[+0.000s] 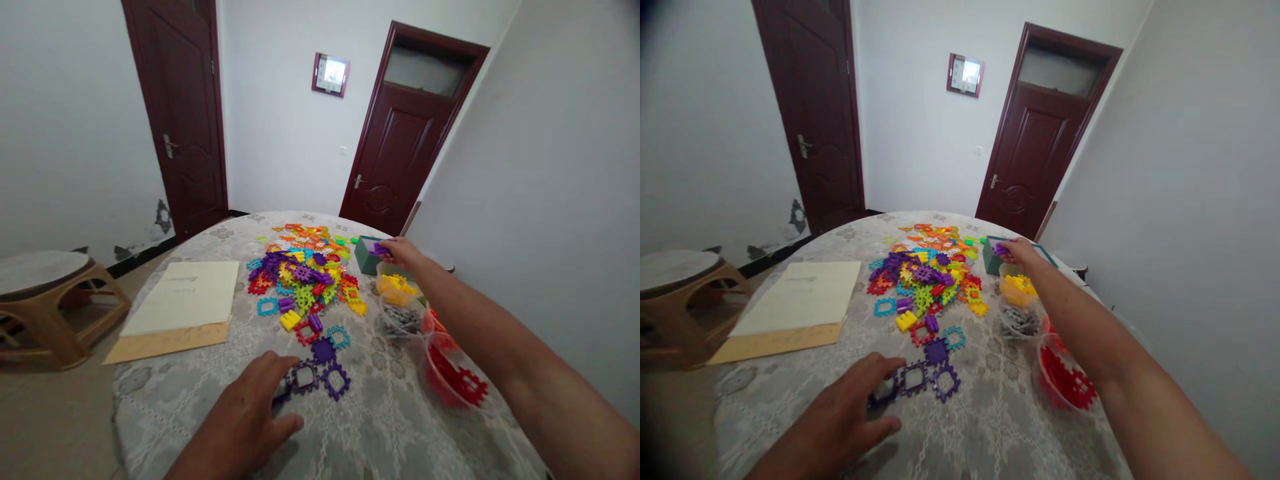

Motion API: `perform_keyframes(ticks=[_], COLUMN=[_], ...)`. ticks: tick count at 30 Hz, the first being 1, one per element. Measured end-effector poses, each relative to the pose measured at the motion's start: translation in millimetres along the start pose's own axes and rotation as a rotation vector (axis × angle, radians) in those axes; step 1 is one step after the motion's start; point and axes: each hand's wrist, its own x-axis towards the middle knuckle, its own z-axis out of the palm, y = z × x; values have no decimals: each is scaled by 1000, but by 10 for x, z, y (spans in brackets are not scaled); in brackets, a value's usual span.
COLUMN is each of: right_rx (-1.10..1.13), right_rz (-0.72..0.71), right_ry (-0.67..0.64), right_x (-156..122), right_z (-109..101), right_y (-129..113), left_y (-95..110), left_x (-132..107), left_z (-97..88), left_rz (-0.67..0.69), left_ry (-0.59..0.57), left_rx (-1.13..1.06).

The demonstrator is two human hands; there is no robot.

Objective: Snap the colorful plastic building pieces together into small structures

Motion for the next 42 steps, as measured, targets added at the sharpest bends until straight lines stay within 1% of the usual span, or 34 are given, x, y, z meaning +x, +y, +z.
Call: perform_keyframes(ticks=[3, 6, 8, 9, 10, 11, 13, 15, 16, 17, 18, 19, 20, 22, 24, 26, 29, 31, 34, 37, 39, 42], right_rx=[-12, -29, -42, -46, -54, -77, -193, -423, -533, -626, -700, -750, -777, -773, -732, -696, -660, -638, -626, -619, -591, -555], right_rz=[67, 70, 65, 60, 47, 22, -77, -234, -328, -421, -486, -533, -572, -610, -619, -623, -649, -667, -669, -669, -679, -690], right_ry=[123, 217, 234, 213, 161, 78, -174, -448, -553, -621, -666, -683, -671, -616, -560, -535, -529, -533, -562, -575, -578, -594], right_x=[224, 270, 219, 157, 60, -77, -479, -1002, -1274, -1531, -1759, -1946, -2087, -2237, -2260, -2230, -2194, -2192, -2200, -2213, -2230, -2266], right_z=[-58, -48, 19, 69, 127, 188, 304, 407, 455, 504, 553, 603, 652, 739, 793, 807, 783, 766, 763, 763, 746, 700], right_y=[-5, -9, -12, -11, -7, 1, 36, 116, 181, 262, 360, 470, 586, 814, 994, 1100, 1149, 1152, 1166, 1186, 1188, 1174], left_y=[-28, 33, 77, 88, 91, 86, 63, 36, 23, 12, 3, -3, -7, -8, -1, 6, -2, -22, -38, -8, 23, 54], left_x=[-46, -36, -13, -2, 6, 10, 8, 0, -3, -4, -3, 1, 6, 20, 32, 41, 54, 65, 86, 115, 139, 171], left_z=[-5, -23, -31, -30, -26, -18, 0, 16, 22, 27, 30, 34, 38, 48, 55, 57, 46, 38, 37, 67, 107, 178], left_rz=[-54, -99, -85, -84, -77, -72, -70, -76, -78, -80, -79, -78, -75, -73, -72, -59, -22, -28, -57, -37, -6, 50], left_ry=[-61, -101, -130, -136, -143, -140, -113, -79, -70, -69, -71, -73, -73, -68, -58, -47, -7, 31, 122, 218, 208, 120], left_rx=[98, 179, 207, 217, 213, 205, 183, 162, 155, 154, 160, 172, 187, 213, 228, 234, 226, 201, 73, -107, -143, -68])
